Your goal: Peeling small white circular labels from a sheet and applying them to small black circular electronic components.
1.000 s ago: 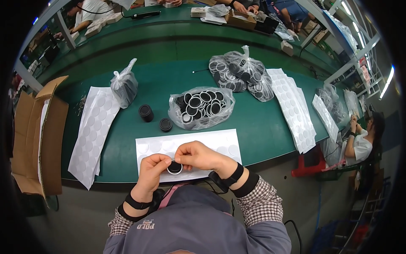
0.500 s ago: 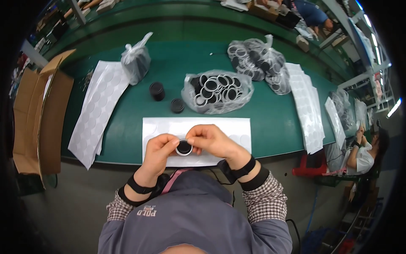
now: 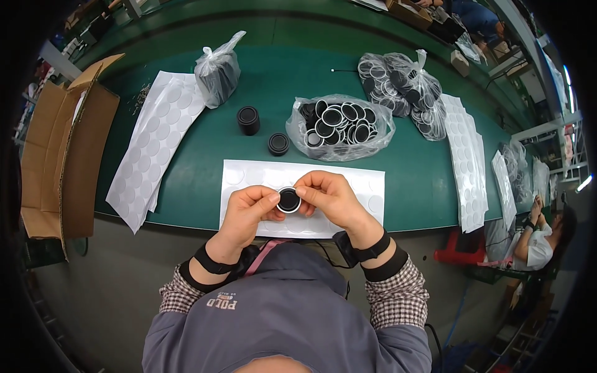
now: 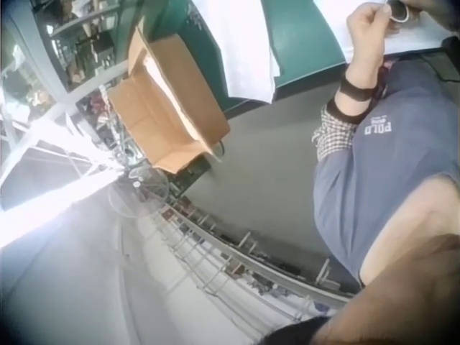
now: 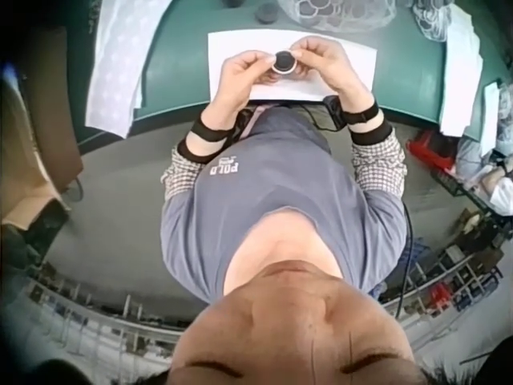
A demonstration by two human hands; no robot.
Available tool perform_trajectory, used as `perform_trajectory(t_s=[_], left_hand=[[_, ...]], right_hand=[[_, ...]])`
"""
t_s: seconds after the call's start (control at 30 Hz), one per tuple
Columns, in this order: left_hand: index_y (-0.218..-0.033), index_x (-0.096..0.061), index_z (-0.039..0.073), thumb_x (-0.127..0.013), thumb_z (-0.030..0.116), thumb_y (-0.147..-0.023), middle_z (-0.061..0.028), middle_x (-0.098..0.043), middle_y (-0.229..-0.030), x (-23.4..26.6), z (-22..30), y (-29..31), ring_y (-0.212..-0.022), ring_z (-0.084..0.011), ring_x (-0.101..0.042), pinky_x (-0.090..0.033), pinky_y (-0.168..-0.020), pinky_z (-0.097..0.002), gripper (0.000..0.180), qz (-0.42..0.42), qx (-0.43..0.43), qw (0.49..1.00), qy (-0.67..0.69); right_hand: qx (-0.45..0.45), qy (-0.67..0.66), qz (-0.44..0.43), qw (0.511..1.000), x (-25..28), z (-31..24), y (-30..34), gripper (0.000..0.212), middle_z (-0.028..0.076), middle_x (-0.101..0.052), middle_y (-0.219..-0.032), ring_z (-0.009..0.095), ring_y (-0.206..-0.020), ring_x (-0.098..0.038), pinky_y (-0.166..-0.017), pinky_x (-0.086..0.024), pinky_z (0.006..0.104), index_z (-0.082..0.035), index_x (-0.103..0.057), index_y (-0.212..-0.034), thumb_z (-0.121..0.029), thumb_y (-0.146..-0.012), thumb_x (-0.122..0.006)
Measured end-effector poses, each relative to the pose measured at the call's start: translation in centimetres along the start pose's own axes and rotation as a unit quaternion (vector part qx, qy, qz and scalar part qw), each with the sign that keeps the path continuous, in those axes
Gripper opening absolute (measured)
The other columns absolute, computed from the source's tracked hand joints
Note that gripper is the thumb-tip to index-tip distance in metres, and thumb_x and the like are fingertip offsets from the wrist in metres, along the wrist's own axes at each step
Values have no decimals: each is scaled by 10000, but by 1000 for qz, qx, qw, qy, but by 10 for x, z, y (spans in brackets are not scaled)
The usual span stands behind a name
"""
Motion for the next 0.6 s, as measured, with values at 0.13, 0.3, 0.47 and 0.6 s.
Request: perform_trajectory(t_s=[0.13, 0.3, 0.47, 0.6], left_hand=[[-901, -581, -22, -535, 113, -850, -69, -607, -771, 1, 0, 1, -656, -127, -591, -506, -626, -248, 151, 3, -10, 1000, 16], [-908, -579, -25, -527, 109, -854, -74, -607, -769, 1, 0, 2, -649, -130, -591, -507, -619, -252, 154, 14, -34, 999, 29], [-897, -581, -22, -522, 123, -860, -82, -609, -757, 2, 1, 3, -633, -135, -593, -507, -598, -253, 161, 27, -1, 999, 26], [-870, -581, -16, -519, 142, -864, -86, -612, -750, 1, 3, 4, -623, -136, -594, -502, -576, -250, 170, 29, 43, 999, 7]], right_hand=[[11, -6, -1, 1000, -1, 0, -1, 123, 40, -587, -728, 83, -615, -544, -558, -458, 206, 20, -566, -886, -90, -832, -551], [25, -32, -10, 999, -2, 1, -1, 121, 50, -593, -747, 91, -622, -554, -560, -470, 212, 23, -565, -899, -74, -828, -553], [30, -21, 16, 999, -6, 0, -1, 143, 63, -597, -761, 98, -617, -564, -553, -476, 209, 34, -561, -921, -70, -824, -558], [50, -17, 41, 998, -7, 0, -1, 161, 70, -600, -759, 102, -613, -571, -547, -479, 206, 43, -555, -940, -63, -819, -563]])
Point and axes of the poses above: each hand's wrist, its own y-axis away from the middle knuckle, its own x-axis out of the back of the hand, z = x × y, the point moved 2 cm from there along -y, towards the middle knuckle
